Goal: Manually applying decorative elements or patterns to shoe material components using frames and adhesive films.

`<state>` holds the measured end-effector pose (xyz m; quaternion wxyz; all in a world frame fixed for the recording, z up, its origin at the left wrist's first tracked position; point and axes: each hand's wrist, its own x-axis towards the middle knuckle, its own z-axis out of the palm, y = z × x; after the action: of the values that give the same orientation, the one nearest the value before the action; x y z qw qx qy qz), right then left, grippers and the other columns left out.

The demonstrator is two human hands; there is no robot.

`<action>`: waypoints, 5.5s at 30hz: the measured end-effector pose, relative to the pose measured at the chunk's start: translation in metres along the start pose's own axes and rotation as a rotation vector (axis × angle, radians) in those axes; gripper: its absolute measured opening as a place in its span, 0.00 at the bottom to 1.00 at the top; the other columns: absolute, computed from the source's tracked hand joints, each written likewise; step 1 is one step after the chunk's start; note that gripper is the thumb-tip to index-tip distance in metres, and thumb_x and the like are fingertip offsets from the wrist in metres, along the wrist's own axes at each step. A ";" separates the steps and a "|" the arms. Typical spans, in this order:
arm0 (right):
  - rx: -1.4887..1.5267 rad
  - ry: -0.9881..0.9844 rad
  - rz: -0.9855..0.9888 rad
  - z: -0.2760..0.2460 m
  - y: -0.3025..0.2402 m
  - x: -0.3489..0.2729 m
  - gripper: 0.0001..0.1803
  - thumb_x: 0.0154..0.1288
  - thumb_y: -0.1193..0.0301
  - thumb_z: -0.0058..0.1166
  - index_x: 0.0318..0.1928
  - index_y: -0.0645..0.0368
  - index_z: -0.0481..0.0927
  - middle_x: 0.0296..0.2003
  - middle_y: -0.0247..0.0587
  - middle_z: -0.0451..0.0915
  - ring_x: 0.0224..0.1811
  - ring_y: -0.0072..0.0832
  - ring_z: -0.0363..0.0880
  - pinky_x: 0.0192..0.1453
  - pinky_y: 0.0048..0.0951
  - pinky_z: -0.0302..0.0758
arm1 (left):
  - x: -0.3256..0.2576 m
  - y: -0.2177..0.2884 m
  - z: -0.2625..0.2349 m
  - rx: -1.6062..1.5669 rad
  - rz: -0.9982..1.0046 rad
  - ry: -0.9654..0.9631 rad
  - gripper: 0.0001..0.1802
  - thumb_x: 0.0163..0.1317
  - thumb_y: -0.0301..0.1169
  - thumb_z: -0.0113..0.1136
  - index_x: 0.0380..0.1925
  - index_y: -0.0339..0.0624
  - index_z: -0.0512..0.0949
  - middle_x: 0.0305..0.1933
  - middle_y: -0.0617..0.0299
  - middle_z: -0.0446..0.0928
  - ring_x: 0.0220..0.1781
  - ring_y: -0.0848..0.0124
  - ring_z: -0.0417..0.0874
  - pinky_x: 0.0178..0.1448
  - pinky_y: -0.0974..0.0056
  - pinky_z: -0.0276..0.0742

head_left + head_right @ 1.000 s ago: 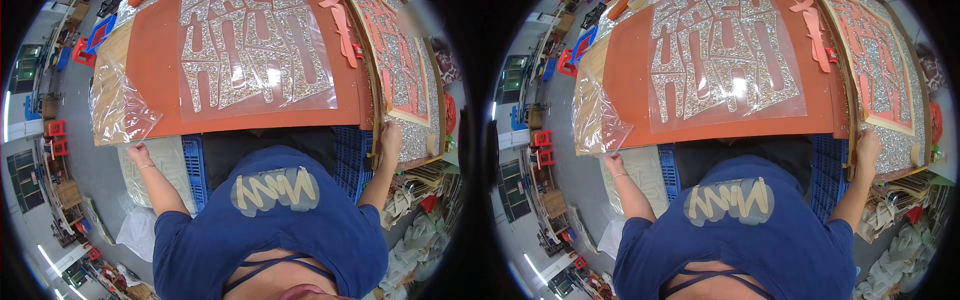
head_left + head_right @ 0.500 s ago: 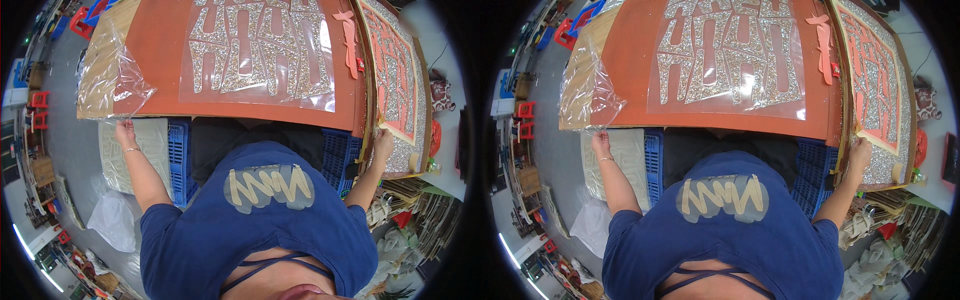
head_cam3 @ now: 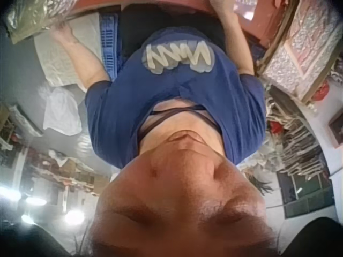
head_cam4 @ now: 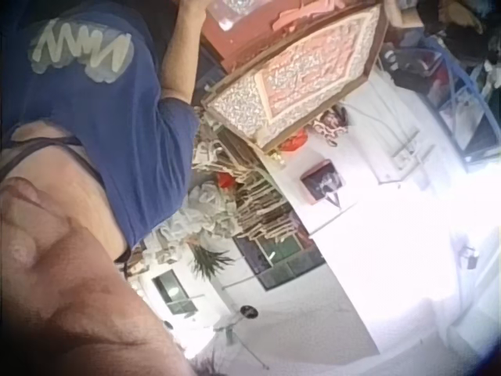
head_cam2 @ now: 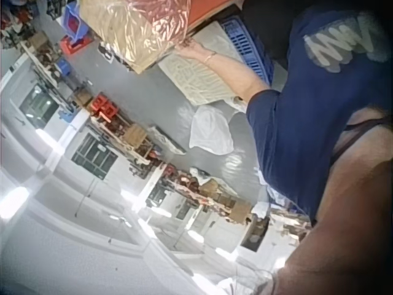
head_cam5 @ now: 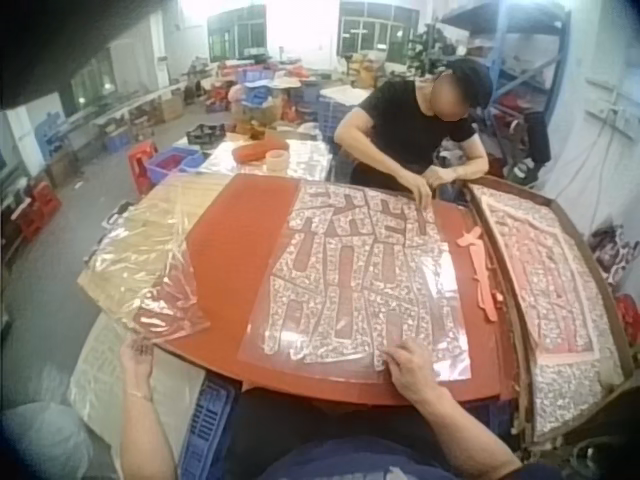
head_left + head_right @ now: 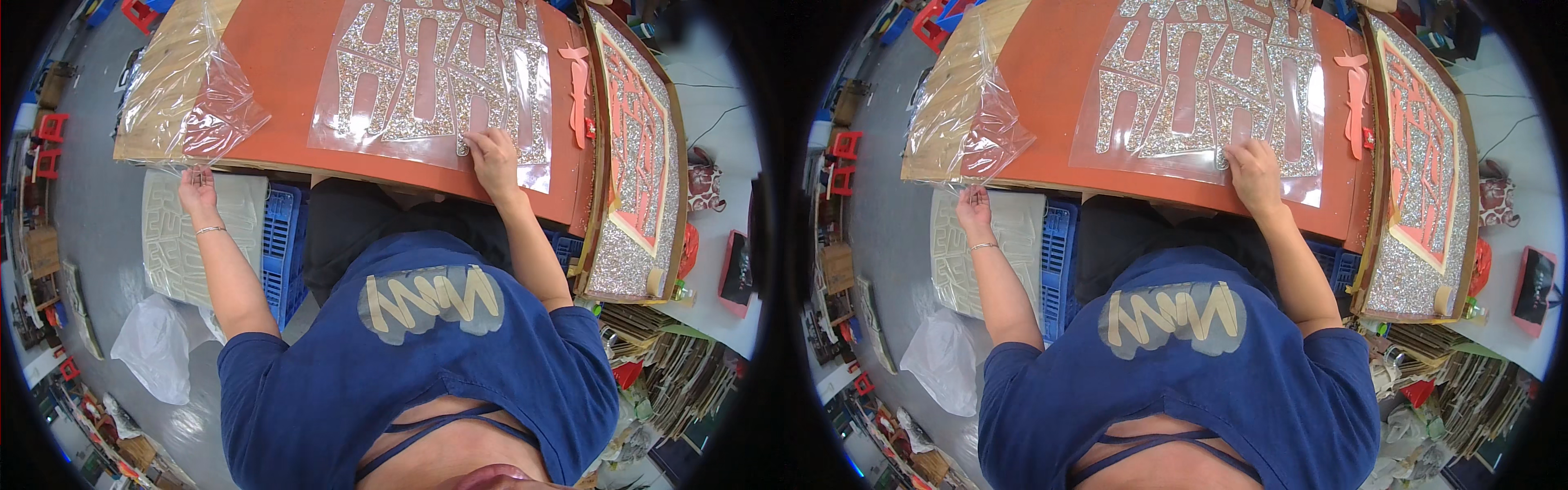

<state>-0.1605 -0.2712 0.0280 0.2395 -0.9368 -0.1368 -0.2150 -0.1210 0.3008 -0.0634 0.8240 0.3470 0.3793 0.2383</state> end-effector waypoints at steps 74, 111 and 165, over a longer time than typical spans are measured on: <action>1.320 -0.676 0.608 0.102 -0.197 0.109 0.12 0.69 0.71 0.45 0.45 0.66 0.62 0.24 0.44 0.76 0.19 0.27 0.76 0.18 0.26 0.74 | -0.058 0.052 0.012 1.073 0.573 0.215 0.17 0.60 0.32 0.56 0.48 0.37 0.72 0.32 0.51 0.77 0.17 0.65 0.76 0.16 0.66 0.78; 1.575 -0.387 0.690 0.038 -0.135 0.099 0.11 0.70 0.67 0.42 0.44 0.63 0.66 0.20 0.38 0.76 0.17 0.22 0.74 0.16 0.22 0.70 | -0.142 0.059 0.095 0.341 0.539 -0.222 0.23 0.61 0.18 0.46 0.58 0.34 0.64 0.30 0.63 0.72 0.24 0.79 0.69 0.28 0.70 0.70; 1.654 0.639 0.517 -0.168 -0.001 0.017 0.19 0.69 0.69 0.44 0.57 0.64 0.66 0.19 0.32 0.73 0.16 0.15 0.68 0.16 0.16 0.63 | -0.405 -0.004 0.451 0.594 0.759 -1.212 0.22 0.60 0.20 0.49 0.56 0.26 0.64 0.40 0.56 0.76 0.27 0.76 0.77 0.26 0.72 0.75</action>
<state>-0.2031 -0.3530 0.1699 0.8994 -0.3653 0.0391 -0.2369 -0.0058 -0.1441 0.3321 0.6221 0.7294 -0.2346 0.1612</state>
